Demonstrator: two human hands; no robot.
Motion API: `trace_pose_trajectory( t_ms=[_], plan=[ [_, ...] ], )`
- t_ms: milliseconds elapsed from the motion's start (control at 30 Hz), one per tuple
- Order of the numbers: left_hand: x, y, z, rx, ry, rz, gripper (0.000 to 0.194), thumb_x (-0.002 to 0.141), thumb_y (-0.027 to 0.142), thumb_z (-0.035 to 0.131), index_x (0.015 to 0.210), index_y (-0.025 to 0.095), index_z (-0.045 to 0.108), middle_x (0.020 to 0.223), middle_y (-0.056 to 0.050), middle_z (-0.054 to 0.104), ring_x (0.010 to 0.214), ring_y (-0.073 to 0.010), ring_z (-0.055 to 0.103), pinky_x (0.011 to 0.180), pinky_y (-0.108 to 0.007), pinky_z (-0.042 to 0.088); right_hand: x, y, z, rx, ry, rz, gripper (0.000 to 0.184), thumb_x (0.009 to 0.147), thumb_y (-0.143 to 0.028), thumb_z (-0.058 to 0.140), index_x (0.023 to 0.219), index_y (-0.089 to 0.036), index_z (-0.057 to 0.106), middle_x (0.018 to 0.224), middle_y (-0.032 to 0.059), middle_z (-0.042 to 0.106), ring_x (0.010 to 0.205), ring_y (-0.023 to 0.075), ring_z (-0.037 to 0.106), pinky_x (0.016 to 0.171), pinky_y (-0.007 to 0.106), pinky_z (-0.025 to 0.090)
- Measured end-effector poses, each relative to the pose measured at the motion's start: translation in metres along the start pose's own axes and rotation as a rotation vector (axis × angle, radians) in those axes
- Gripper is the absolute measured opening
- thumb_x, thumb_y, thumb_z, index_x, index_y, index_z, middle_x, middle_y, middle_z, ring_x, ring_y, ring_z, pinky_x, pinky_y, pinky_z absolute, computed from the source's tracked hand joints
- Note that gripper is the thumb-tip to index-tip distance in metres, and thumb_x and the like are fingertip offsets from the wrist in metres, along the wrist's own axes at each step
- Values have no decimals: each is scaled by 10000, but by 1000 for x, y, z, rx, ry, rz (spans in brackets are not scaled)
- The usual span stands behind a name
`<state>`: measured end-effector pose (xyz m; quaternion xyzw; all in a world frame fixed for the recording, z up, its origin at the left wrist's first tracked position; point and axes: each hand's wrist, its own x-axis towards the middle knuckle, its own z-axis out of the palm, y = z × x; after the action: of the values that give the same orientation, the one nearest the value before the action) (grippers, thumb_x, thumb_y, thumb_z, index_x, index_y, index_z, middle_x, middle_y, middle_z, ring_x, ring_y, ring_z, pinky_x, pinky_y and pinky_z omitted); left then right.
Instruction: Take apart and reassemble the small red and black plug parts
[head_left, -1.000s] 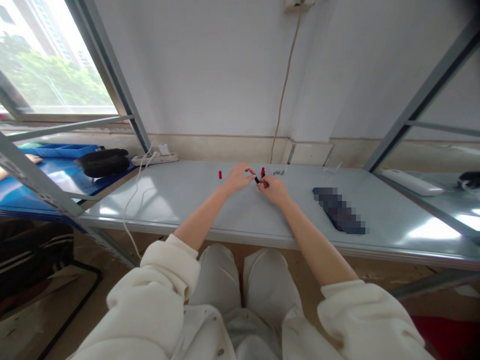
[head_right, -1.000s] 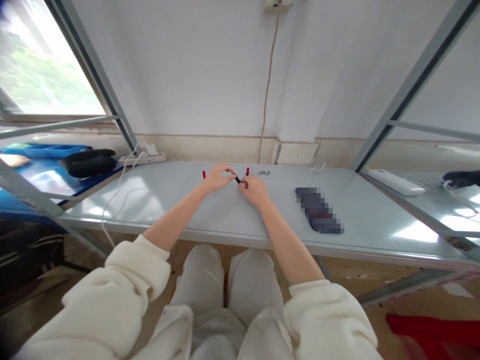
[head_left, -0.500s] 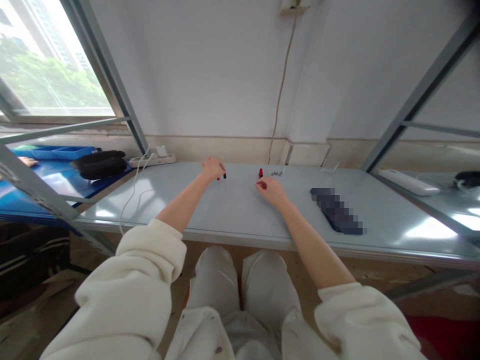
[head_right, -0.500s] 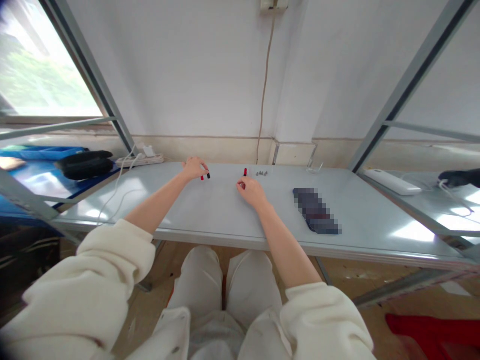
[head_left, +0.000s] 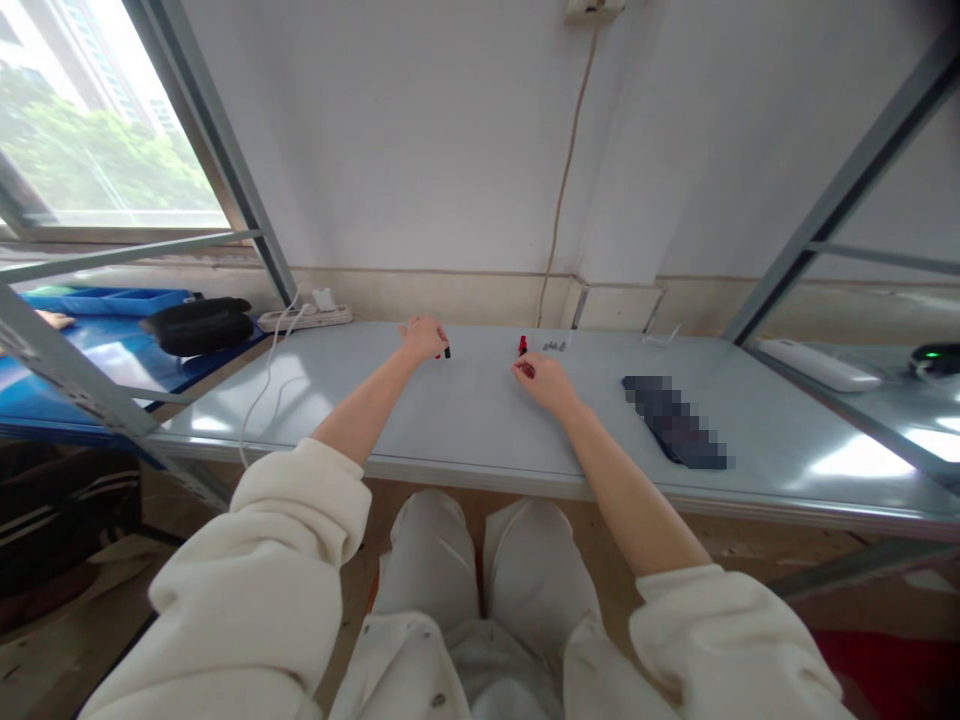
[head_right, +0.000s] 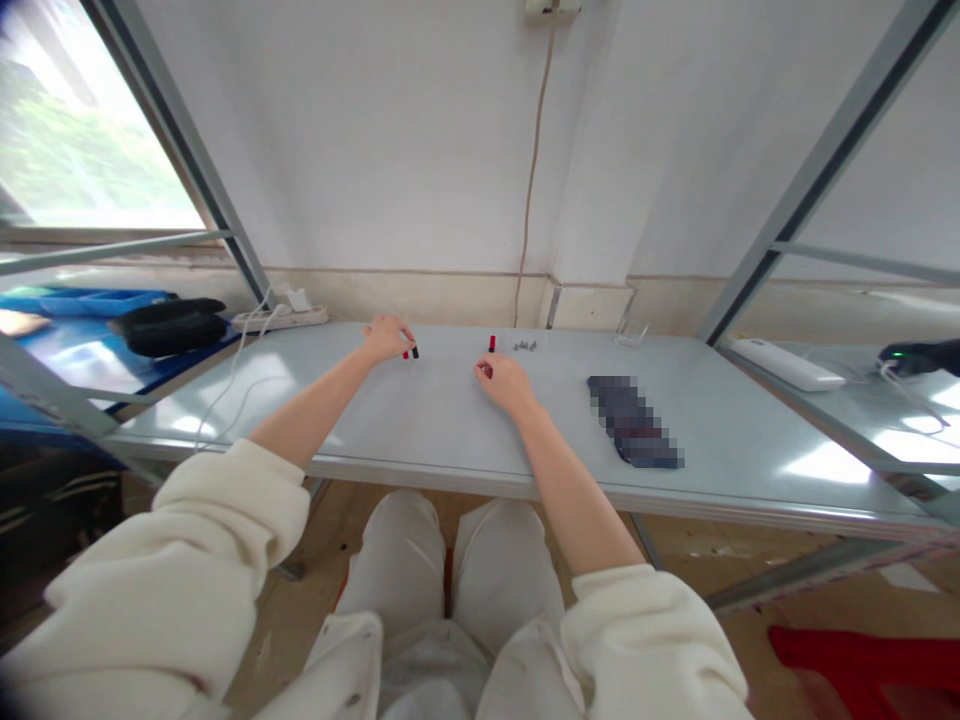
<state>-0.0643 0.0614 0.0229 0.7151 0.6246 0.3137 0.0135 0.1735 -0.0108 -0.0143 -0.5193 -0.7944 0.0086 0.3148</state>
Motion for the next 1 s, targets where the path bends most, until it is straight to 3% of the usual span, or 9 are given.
trace_pose_trajectory(
  t_ms=[267,467,733,867,1000],
  plan=[
    [-3,5,-5,16,-25,-19,116,495,120,719,472,179,622,739,-120,603,996,-373,485,823,-584,341,-1,-1,0,7,3,7,201,783,-242,448,844,-162,622,748,41,616,678,131,522,651,244,369],
    [-4,7,-9,126,-99,-34,31,566,197,678,597,197,673,857,-110,629,1024,-342,473,844,-534,356,0,0,1,12,21,-3,173,768,-226,470,817,-166,624,726,31,613,655,126,517,629,238,364],
    [-6,9,-14,201,-183,-53,178,640,272,632,801,206,667,1071,-122,575,1107,-335,411,877,-522,317,0,1,1,1,36,-2,158,765,-224,480,805,-172,624,726,29,616,659,126,526,630,236,371],
    [-8,17,-16,157,-83,22,226,668,273,616,879,194,636,1086,-113,566,1101,-320,421,869,-511,309,-1,-1,-4,-88,41,104,179,776,-231,460,820,-182,627,763,43,633,696,145,550,636,246,379],
    [-21,44,-15,95,98,313,183,757,239,525,914,194,606,1043,-77,585,1057,-243,461,887,-430,315,-2,1,-10,-205,57,328,220,794,-236,423,838,-176,630,830,77,645,777,186,580,636,267,394]
  ],
)
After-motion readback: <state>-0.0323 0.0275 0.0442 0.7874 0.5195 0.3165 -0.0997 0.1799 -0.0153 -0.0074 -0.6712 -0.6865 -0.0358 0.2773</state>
